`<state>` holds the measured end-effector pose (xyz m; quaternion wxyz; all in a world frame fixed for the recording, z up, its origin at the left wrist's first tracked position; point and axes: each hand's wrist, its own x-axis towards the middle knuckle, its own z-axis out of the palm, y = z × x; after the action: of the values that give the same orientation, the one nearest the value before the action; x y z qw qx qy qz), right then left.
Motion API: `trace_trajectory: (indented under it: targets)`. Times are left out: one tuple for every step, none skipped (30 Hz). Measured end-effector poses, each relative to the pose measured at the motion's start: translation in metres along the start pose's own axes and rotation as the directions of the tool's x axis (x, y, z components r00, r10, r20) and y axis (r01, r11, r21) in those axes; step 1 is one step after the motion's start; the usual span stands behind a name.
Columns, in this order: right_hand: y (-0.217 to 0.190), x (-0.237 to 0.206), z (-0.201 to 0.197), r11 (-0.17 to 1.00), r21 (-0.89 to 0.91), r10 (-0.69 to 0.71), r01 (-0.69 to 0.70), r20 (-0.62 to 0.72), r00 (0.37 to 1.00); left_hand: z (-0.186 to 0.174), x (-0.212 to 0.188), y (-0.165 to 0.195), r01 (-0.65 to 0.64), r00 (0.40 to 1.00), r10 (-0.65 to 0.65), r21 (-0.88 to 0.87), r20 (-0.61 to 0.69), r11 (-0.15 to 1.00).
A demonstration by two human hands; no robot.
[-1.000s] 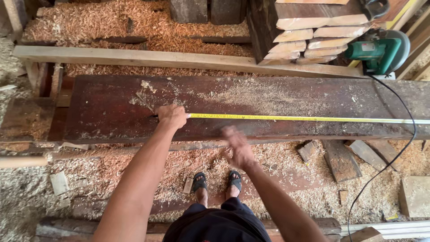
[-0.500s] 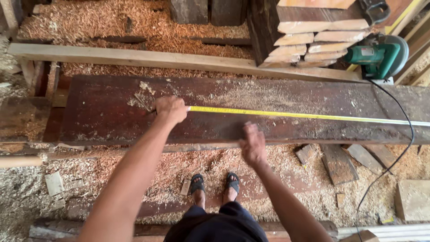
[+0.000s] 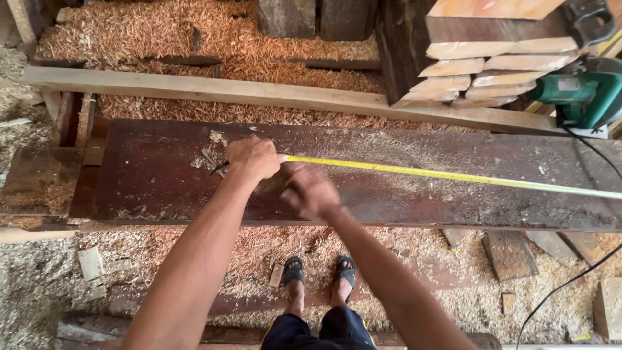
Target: The person measures a long wooden plank with a tape measure, marks it with a pencil using a try square, and then cuts the plank with a circular saw. The cut piece is separated and set aside.
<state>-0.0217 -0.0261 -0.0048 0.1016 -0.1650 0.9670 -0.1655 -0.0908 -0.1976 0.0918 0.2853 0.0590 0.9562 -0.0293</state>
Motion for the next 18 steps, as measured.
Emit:
trace_trajectory:
  targets:
    - [0.008,-0.002,-0.003,0.930,0.251,0.242,-0.268,0.130,0.961,0.000,0.000,-0.001,-0.016,1.000,0.016,0.004,0.003,1.000]
    - [0.034,-0.003,-0.017,0.927,0.166,0.335,-0.335,0.029,0.942,-0.003,0.003,-0.002,-0.015,1.000,0.015,0.020,0.008,1.000]
    - [0.065,-0.006,-0.034,0.909,0.088,0.413,-0.407,-0.077,0.907,-0.006,0.004,-0.004,-0.010,1.000,0.010,0.035,0.014,0.999]
    - [0.088,-0.005,-0.047,0.890,-0.163,0.302,-0.427,-0.491,0.817,-0.006,0.004,-0.003,-0.012,1.000,0.010,0.050,0.025,0.999]
    - [0.099,-0.001,-0.052,0.775,-0.363,0.044,-0.518,-0.786,0.616,-0.006,0.003,-0.002,-0.009,0.999,0.008,0.027,0.040,1.000]
    - [0.098,0.007,-0.049,0.869,-0.214,0.197,-0.446,-0.678,0.708,-0.008,0.002,-0.003,-0.003,0.999,0.003,0.008,0.049,1.000]
    - [0.088,0.015,-0.044,0.917,-0.037,0.318,-0.396,-0.528,0.787,-0.010,0.002,-0.003,-0.001,0.998,0.001,-0.009,0.057,1.000]
    - [0.072,0.025,-0.038,0.916,0.148,0.400,-0.372,-0.345,0.849,-0.011,0.000,-0.003,0.000,0.999,0.001,-0.013,0.046,1.000]
    - [0.049,0.048,-0.031,0.934,0.063,0.359,-0.353,-0.154,0.921,-0.012,0.000,-0.004,-0.002,0.999,0.002,-0.017,0.039,1.000]
    - [0.023,0.034,-0.017,0.983,0.155,0.148,-0.101,-0.331,0.932,-0.012,-0.002,-0.003,-0.011,0.999,0.011,-0.020,0.034,1.000]
    - [-0.005,0.042,-0.008,0.996,-0.083,0.033,-0.040,-0.093,0.995,-0.013,-0.001,-0.001,-0.011,1.000,0.012,-0.014,0.027,1.000]
    - [-0.034,0.050,0.001,0.953,-0.292,-0.028,0.078,0.173,0.985,-0.013,-0.001,-0.002,-0.009,1.000,0.010,-0.007,0.020,1.000]
    - [-0.054,0.040,0.007,0.969,-0.151,-0.212,0.196,-0.099,0.972,-0.012,-0.001,-0.002,-0.010,1.000,0.010,0.004,0.011,1.000]
    - [-0.061,0.032,0.008,0.937,-0.055,-0.338,0.345,-0.387,0.858,-0.012,0.002,-0.002,-0.005,1.000,0.005,0.000,0.020,1.000]
    - [-0.057,0.023,0.004,0.982,0.083,-0.139,0.169,-0.284,0.949,-0.009,0.003,-0.003,-0.001,0.999,0.001,-0.007,0.043,1.000]
    - [-0.043,0.006,-0.001,0.980,0.195,0.063,-0.032,-0.153,0.986,-0.007,0.004,-0.002,0.001,0.998,0.000,-0.015,0.065,1.000]
    - [-0.023,-0.008,-0.007,0.932,0.278,0.243,-0.232,-0.005,0.970,-0.005,0.007,-0.002,-0.016,0.998,0.016,0.000,0.053,1.000]
    - [0.007,-0.023,-0.015,0.873,0.281,0.408,-0.398,0.027,0.913,-0.002,0.008,-0.004,-0.025,0.999,0.025,0.014,0.045,1.000]
